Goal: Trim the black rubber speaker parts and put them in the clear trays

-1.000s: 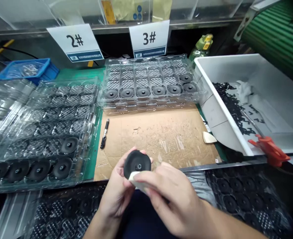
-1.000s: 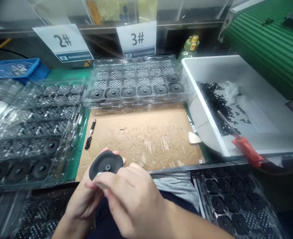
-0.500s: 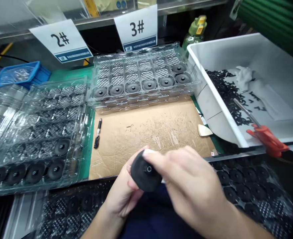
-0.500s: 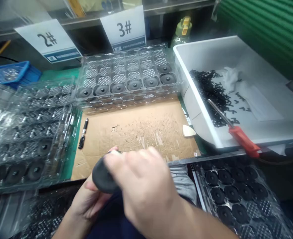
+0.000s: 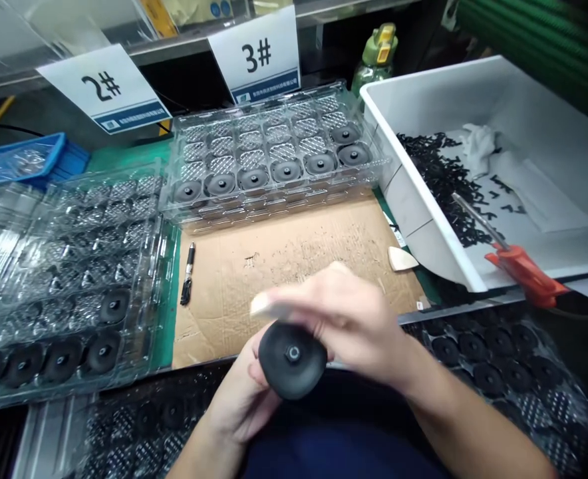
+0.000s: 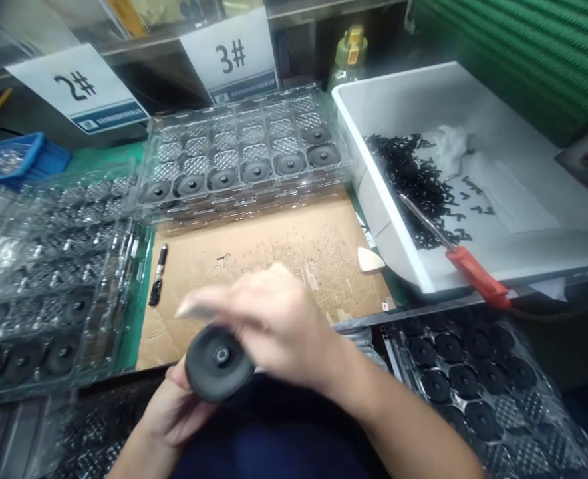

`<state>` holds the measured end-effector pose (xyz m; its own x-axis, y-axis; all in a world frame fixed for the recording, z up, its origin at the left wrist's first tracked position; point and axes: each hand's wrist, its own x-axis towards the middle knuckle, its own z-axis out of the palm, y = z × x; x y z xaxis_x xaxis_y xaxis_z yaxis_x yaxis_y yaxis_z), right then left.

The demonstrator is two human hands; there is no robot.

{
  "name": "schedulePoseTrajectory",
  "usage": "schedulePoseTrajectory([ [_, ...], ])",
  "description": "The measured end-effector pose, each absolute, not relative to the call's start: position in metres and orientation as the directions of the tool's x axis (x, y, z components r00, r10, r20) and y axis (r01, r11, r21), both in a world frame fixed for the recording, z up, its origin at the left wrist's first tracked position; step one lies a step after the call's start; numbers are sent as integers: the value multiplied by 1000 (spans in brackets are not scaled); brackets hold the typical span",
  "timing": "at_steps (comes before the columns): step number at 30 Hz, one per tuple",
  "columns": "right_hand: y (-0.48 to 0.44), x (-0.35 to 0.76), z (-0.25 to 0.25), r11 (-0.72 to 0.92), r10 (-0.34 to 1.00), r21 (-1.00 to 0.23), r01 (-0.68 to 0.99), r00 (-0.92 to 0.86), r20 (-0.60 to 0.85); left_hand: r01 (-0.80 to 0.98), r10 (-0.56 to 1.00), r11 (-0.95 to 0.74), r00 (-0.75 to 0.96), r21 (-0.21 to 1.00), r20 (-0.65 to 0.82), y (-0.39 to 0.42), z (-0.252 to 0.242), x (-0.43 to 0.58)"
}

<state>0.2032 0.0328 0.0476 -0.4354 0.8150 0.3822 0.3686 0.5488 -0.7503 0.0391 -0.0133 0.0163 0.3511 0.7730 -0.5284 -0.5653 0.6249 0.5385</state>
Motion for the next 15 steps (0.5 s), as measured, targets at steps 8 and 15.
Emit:
schedulePoseTrajectory([
  [8,6,215,-60,121,977,-809,576,-214,-7,-620,748,661,503,423,-433,-9,16,26],
  [15,13,204,6,106,993,-838,535,-17,115,-643,778,618,419,452,-468,-8,15,26],
])
